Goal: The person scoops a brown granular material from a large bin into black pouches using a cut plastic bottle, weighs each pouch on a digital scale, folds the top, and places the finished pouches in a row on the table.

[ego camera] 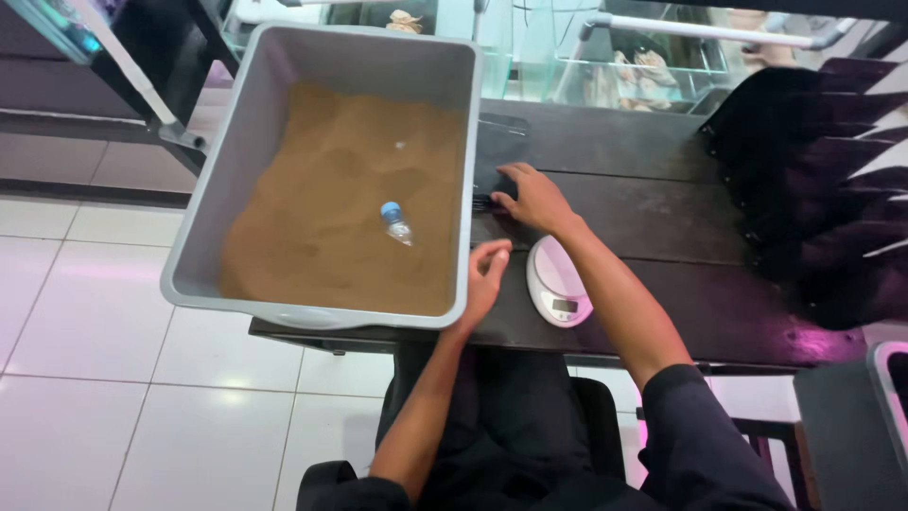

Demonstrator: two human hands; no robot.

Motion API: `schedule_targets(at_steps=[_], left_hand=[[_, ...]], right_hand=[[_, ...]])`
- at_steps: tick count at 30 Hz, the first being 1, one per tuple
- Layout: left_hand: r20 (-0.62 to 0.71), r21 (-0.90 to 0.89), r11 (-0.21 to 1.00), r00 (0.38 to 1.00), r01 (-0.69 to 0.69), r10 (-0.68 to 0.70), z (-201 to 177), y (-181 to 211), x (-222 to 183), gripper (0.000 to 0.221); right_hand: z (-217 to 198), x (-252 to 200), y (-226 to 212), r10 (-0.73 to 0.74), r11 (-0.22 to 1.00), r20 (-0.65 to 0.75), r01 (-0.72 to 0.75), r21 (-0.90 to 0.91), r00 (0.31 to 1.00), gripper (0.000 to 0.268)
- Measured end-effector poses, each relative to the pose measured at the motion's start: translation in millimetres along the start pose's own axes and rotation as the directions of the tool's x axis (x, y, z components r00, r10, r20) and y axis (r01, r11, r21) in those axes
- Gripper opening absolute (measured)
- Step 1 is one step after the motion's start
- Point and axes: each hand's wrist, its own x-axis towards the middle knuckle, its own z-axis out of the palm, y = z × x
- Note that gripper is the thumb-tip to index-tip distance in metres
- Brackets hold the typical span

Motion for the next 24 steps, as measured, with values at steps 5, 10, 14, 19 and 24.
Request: schedule_targets(at_steps=[5,10,14,19,24], left_hand=[[0.021,-0.136,0.989,0.998,0.061,-0.059,8.0,-19.1,-9.1,0.024],[0.021,-0.191,0.978,0.997,0.082,-0.079,13.9,0.5,-8.4,0.028],[-0.094,-0.290,0.955,0.992,0.052,-0.083,22.9,11.4,0.1,0.060],[-0.099,-0.352,0.933,0.988,0.076,-0.118,36.1,48.5,13.2,0.095],[-0.101,-0.381,0.924,0.995,-0.022,-0.018,59.5,36.7,31.0,0.039]], right_hand=[[22.0,9.2,25.8,-0.068,0.998,-0.083,0.067,-0.018,0.994,0.029],[18.2,1.1,48.9,-0.172,0.974,-0.492,0.072,-0.217,0.853,0.017],[-52.6,-47.5,16.0,0.014,0.999,-0.565,0.017,0.049,0.825,0.024],[-102.1,-116.4,19.1,0.230,0.943,-0.609,-0.019,0.331,0.759,0.030],[-97.9,-154.7,49.9,0.363,0.839,-0.557,-0.002,0.544,0.747,0.036]])
